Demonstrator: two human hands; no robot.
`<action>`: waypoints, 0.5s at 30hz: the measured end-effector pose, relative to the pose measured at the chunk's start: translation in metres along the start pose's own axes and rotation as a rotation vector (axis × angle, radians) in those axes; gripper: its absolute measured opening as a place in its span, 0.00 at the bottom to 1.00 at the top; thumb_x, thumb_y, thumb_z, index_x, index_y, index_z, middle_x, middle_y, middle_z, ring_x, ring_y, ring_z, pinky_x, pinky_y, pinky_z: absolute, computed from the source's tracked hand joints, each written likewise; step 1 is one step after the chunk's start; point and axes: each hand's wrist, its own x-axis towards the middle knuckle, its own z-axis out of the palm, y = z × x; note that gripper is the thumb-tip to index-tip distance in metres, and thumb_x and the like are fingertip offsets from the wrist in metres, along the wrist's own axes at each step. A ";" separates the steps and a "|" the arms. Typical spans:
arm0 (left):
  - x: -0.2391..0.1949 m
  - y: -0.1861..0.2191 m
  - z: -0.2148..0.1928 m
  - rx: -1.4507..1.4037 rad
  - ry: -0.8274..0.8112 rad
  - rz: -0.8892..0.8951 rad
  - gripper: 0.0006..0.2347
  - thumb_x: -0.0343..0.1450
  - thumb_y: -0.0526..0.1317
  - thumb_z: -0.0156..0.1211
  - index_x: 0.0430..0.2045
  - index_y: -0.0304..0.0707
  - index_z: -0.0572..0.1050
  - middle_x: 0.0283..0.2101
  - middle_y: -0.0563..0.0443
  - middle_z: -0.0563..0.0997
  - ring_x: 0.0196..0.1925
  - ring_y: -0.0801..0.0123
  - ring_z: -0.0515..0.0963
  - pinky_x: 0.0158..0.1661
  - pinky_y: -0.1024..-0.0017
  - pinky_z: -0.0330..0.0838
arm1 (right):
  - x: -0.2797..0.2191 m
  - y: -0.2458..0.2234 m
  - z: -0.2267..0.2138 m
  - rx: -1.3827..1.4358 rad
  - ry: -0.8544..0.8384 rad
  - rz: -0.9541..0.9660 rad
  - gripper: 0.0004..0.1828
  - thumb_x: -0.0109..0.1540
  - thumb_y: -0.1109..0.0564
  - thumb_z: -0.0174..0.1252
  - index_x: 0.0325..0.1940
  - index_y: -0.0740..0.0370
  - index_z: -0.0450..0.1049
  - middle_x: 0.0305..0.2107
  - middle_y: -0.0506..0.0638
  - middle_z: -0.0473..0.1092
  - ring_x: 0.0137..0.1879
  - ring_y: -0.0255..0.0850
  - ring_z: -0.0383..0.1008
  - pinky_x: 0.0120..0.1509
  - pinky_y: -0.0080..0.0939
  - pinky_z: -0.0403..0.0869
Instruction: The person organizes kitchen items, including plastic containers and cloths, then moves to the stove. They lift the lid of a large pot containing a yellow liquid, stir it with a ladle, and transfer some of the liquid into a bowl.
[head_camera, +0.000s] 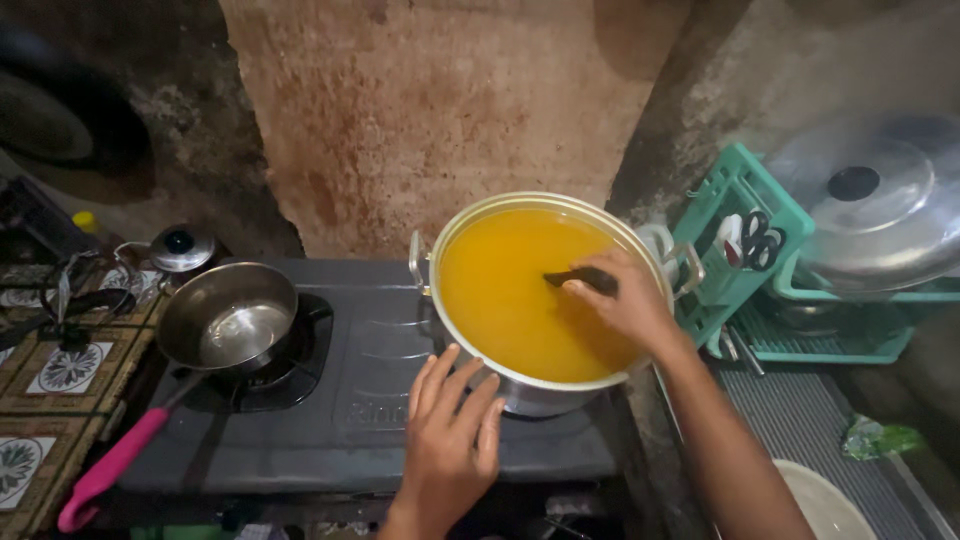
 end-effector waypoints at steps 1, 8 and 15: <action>0.000 0.000 -0.001 0.000 0.001 -0.006 0.10 0.67 0.34 0.64 0.39 0.29 0.80 0.51 0.37 0.80 0.64 0.41 0.73 0.64 0.45 0.61 | 0.003 0.004 0.000 -0.005 -0.024 -0.028 0.15 0.57 0.55 0.70 0.46 0.62 0.81 0.39 0.57 0.78 0.44 0.51 0.79 0.49 0.46 0.75; 0.003 -0.025 -0.007 0.063 -0.022 -0.023 0.10 0.68 0.36 0.62 0.40 0.31 0.81 0.51 0.36 0.80 0.63 0.40 0.72 0.64 0.45 0.60 | -0.017 0.005 -0.025 -0.001 -0.049 0.013 0.15 0.57 0.56 0.66 0.46 0.62 0.82 0.40 0.57 0.80 0.43 0.46 0.83 0.48 0.42 0.77; -0.012 -0.087 -0.001 0.138 -0.188 -0.127 0.12 0.67 0.38 0.64 0.40 0.31 0.81 0.50 0.35 0.80 0.62 0.40 0.72 0.64 0.47 0.59 | -0.052 -0.035 -0.059 -0.011 0.029 0.315 0.14 0.58 0.53 0.66 0.44 0.62 0.82 0.33 0.55 0.81 0.36 0.42 0.83 0.43 0.41 0.76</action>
